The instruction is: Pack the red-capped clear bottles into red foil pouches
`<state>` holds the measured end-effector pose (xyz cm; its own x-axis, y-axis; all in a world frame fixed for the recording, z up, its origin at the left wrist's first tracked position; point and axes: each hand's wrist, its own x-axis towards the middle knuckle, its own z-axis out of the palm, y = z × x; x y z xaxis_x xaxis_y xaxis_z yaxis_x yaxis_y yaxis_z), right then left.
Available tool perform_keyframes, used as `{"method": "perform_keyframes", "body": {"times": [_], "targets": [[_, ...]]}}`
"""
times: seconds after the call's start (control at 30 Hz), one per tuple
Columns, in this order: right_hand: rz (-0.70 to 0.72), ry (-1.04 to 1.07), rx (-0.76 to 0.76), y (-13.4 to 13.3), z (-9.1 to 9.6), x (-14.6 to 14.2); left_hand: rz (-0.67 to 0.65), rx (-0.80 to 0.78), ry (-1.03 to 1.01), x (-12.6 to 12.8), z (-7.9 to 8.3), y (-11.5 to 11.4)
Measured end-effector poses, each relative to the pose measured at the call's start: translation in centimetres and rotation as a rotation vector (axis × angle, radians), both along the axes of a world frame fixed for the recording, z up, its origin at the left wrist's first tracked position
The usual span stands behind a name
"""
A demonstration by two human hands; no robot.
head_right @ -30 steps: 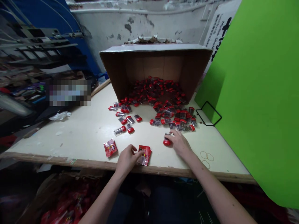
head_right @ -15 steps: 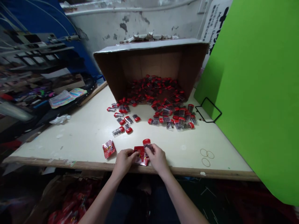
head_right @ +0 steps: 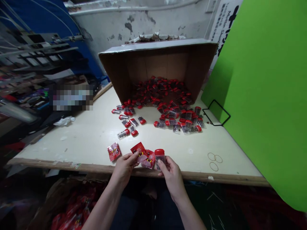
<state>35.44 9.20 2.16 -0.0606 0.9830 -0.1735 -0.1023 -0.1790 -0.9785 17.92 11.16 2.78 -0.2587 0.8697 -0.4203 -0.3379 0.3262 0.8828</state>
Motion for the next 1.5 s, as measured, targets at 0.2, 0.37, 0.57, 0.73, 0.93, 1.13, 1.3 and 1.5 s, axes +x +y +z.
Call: {"method": "perform_keyframes", "body": {"times": [0.2, 0.37, 0.57, 0.73, 0.93, 1.13, 1.3, 1.5], "targets": [[0.088, -0.029, -0.019, -2.8, 1.6, -0.7, 0.107, -0.024, -0.198, 0.5, 0.9, -0.3], [0.093, -0.104, -0.020, -4.1, 1.6, -2.1, 0.135, -0.045, -0.351, 1.4, 1.8, -0.6], [0.015, -0.088, -0.004, -3.6, 1.1, -2.5, 0.118, -0.075, -0.394, 2.4, 2.4, -1.1], [0.079, -0.034, -0.035, -3.7, 1.1, -2.5, 0.108, -0.022, -0.397, 3.1, 2.0, -1.5], [0.101, -0.081, -0.017, -3.6, 1.0, -2.4, -0.046, -0.033, -0.414, 3.5, 2.2, -2.2], [0.085, -0.152, 0.043, -3.6, 1.1, -2.2, -0.215, -0.001, -0.426, 3.6, 2.0, -2.6], [0.169, 0.231, -0.132, -3.2, 1.5, -1.9, -0.373, -0.022, -0.446, 3.2, 2.5, -2.8], [0.199, 0.208, -0.133, -3.0, 1.3, -1.4, -0.312, 0.011, -0.378, 3.2, 2.5, -3.2]]}}
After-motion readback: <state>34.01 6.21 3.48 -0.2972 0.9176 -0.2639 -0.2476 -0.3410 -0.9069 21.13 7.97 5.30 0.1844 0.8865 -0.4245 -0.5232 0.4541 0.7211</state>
